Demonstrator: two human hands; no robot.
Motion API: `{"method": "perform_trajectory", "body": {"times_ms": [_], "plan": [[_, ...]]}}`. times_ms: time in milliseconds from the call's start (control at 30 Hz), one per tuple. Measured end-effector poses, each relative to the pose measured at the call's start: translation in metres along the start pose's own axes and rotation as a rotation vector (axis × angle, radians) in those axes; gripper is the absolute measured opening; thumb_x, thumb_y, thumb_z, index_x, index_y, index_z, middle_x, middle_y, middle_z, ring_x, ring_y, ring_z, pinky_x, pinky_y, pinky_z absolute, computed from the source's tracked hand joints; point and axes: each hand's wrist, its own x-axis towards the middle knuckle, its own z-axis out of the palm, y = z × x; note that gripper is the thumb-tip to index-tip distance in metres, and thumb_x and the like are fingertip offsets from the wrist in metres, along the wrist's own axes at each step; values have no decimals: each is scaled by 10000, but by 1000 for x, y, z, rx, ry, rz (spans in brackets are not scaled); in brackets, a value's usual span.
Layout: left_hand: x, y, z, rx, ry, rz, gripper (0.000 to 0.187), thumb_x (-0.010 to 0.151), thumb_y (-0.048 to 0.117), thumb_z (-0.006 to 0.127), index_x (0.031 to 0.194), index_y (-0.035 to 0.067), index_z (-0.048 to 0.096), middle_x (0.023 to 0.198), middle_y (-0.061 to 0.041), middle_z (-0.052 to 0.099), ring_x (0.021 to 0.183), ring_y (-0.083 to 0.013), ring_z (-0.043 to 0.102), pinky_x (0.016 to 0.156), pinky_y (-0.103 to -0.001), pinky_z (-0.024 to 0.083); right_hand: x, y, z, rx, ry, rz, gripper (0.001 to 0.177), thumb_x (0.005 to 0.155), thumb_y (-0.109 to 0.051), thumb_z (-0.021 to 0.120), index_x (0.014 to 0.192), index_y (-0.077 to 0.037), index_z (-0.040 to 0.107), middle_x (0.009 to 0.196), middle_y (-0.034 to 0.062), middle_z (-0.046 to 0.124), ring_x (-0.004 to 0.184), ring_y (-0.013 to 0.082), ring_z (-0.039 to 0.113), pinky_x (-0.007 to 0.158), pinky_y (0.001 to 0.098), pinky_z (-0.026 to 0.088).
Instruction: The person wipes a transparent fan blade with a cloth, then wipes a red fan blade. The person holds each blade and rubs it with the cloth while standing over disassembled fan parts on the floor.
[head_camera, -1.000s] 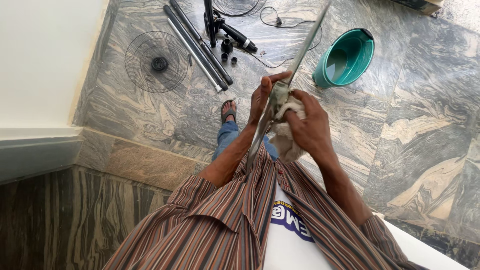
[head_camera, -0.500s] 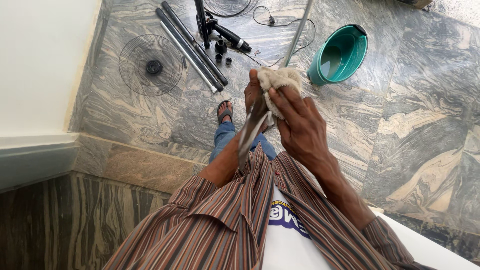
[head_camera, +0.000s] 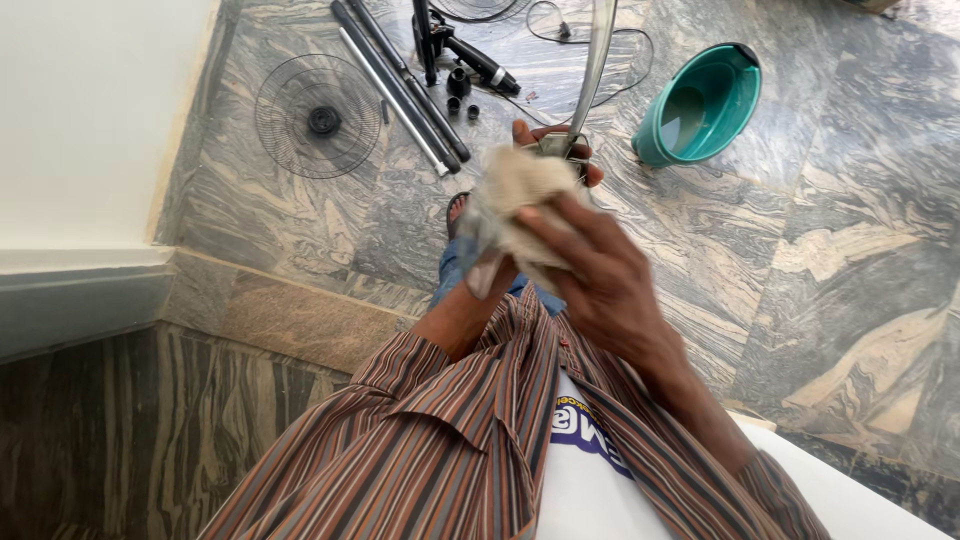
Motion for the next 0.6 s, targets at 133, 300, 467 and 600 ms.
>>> {"method": "perform_trajectory", "body": {"times_ms": [133, 300, 467, 600], "plan": [[-7, -4, 1, -27, 31, -5, 780, 1061, 704, 361, 1136, -13, 657, 920, -176, 719, 817, -277, 712, 729, -388, 618, 30, 6, 10, 40, -173, 333, 606, 928, -27, 604, 1517, -127, 503, 1613, 158, 450, 1086, 302, 683, 867, 408, 631], [-15, 5, -9, -44, 85, 24, 806, 1041, 730, 384, 1140, -21, 659, 940, -184, 732, 854, -300, 727, 773, -410, 631, 16, -5, 15, 168, -178, 23, 525, 998, -82, 630, 1503, -197, 547, 1591, 154, 492, 1246, 304, 645, 1042, 423, 595], [-17, 17, -22, -67, 136, 45, 834, 1021, 756, 407, 1143, -28, 662, 961, -192, 745, 890, -322, 742, 817, -433, 644, -8, 9, 12, 319, -336, -176, 475, 927, -53, 632, 1371, -218, 667, 1477, 92, 619, 1306, 287, 647, 1101, 470, 561], [-8, 22, -26, -116, 98, 82, 857, 1005, 776, 426, 1146, -35, 664, 977, -198, 756, 920, -340, 754, 852, -451, 655, -26, 21, -14, 418, -316, 183, 481, 874, 25, 590, 1264, -217, 734, 1434, 85, 675, 1347, 297, 641, 1062, 440, 612]]}}
